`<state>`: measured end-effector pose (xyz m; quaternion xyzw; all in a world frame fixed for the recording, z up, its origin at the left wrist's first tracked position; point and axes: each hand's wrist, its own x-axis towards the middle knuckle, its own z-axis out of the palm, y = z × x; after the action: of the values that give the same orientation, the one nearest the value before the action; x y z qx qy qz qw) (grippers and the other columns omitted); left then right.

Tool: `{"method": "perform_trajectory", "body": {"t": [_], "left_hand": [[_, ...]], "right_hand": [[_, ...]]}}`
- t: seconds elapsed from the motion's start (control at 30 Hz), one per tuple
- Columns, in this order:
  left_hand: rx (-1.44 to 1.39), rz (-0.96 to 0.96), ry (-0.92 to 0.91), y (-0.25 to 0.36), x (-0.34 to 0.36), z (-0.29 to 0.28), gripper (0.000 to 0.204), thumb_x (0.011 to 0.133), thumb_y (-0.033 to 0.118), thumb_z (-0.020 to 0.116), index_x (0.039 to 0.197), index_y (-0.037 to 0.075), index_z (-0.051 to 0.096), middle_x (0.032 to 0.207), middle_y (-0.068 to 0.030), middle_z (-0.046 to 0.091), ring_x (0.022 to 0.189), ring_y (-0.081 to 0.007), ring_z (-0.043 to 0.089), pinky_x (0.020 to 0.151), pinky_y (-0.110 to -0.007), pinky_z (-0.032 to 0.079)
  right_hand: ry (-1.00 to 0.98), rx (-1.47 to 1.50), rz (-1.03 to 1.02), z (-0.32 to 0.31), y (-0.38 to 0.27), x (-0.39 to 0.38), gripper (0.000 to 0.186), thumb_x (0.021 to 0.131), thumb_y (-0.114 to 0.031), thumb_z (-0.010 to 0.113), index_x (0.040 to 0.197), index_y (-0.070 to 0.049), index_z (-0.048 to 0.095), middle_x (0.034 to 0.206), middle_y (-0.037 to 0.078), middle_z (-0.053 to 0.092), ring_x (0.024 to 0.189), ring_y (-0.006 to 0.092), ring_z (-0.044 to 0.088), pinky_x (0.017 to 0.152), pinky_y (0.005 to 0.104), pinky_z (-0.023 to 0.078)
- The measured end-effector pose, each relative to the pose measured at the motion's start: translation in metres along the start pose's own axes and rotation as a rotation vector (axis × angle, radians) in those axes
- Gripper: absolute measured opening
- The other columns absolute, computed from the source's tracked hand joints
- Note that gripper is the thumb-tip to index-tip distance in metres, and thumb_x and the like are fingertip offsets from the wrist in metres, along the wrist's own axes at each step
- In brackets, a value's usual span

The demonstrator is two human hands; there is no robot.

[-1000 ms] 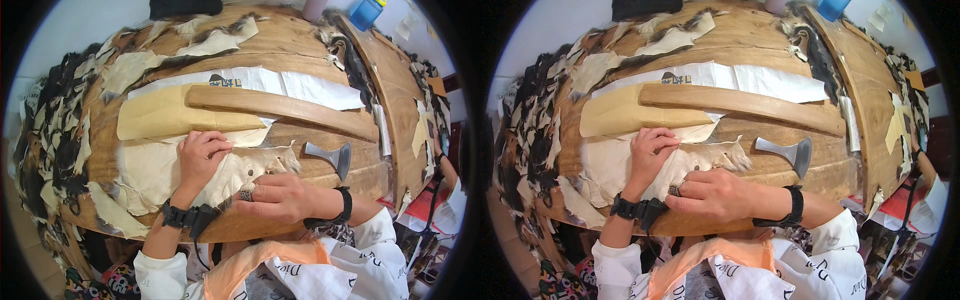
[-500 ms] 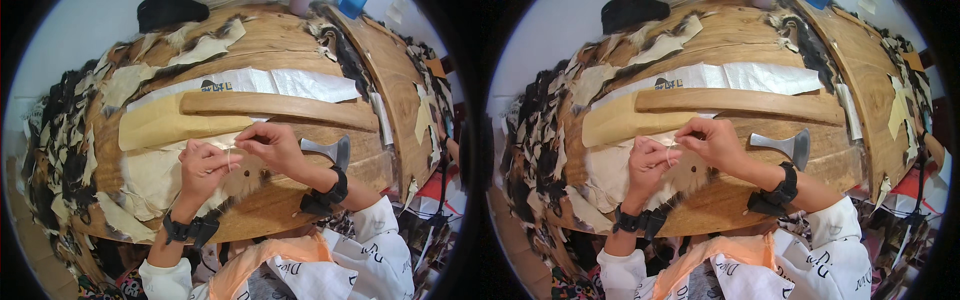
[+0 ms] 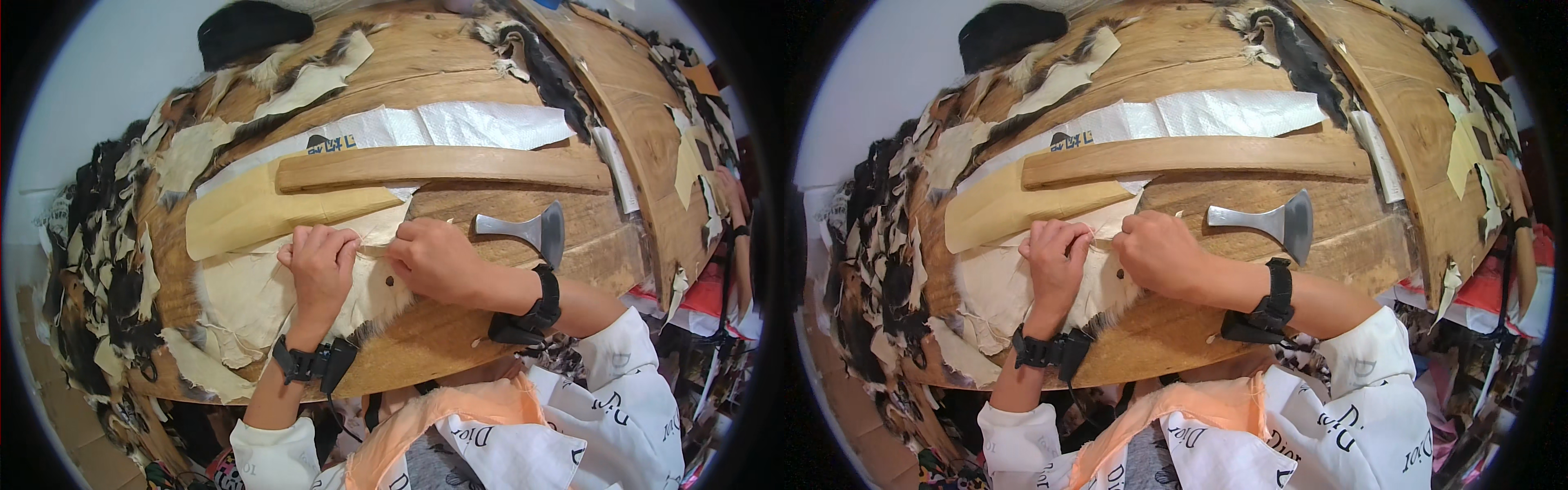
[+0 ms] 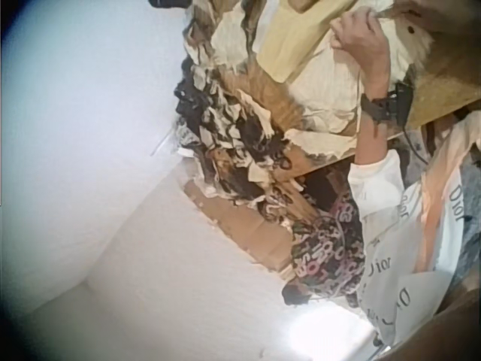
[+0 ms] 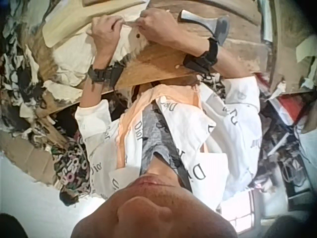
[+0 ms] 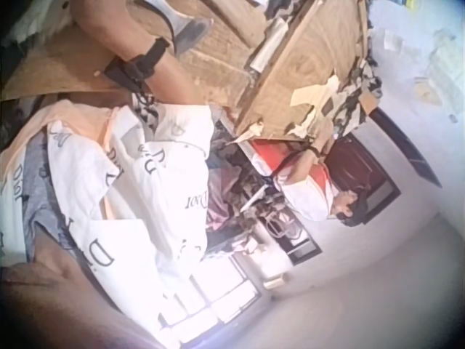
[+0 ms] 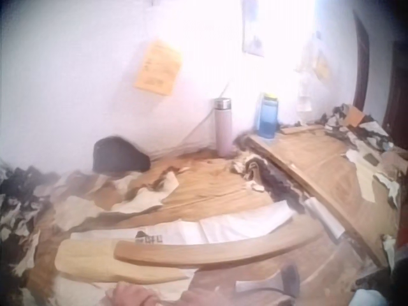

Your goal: Scraping and hand-sewing fur hides on a wooden workbench in a workshop.

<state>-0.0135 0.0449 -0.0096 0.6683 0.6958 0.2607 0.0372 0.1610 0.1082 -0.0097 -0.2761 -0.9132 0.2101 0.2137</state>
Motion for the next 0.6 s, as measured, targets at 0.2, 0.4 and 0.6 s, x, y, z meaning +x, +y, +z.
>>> {"method": "perform_trajectory", "body": {"t": [0.2,0.4,0.6], "left_hand": [[-0.058,-0.045,-0.051,-0.002,0.000,0.004,0.007,0.083,0.015,0.057,0.079,0.010,0.060,0.080,-0.0017,0.055,0.086,-0.0213,0.047,0.078,-0.037,0.028],[-0.097,-0.055,-0.015,-0.011,-0.002,0.006,0.003,0.079,0.018,0.062,0.079,0.015,0.063,0.077,0.0011,0.053,0.083,-0.0198,0.048,0.077,-0.037,0.026],[-0.254,0.097,-0.146,-0.003,-0.009,-0.020,0.014,0.073,0.022,0.071,0.086,0.018,0.072,0.073,0.0035,0.058,0.080,-0.0148,0.050,0.077,-0.034,0.027]], "right_hand": [[-0.046,0.110,0.095,-0.019,-0.001,0.002,0.009,0.070,-0.010,0.059,0.071,-0.005,0.067,0.072,0.010,0.063,0.072,0.0282,0.062,0.063,0.0383,0.051],[-0.478,0.990,-0.091,-0.050,-0.010,0.011,0.012,0.074,-0.003,0.068,0.086,-0.003,0.070,0.066,0.007,0.061,0.059,0.0145,0.057,0.053,0.0259,0.043],[-0.179,0.696,0.200,-0.022,0.003,0.028,0.013,0.073,-0.010,0.067,0.085,-0.006,0.071,0.071,0.012,0.064,0.061,0.0198,0.061,0.058,0.0291,0.048]]}}
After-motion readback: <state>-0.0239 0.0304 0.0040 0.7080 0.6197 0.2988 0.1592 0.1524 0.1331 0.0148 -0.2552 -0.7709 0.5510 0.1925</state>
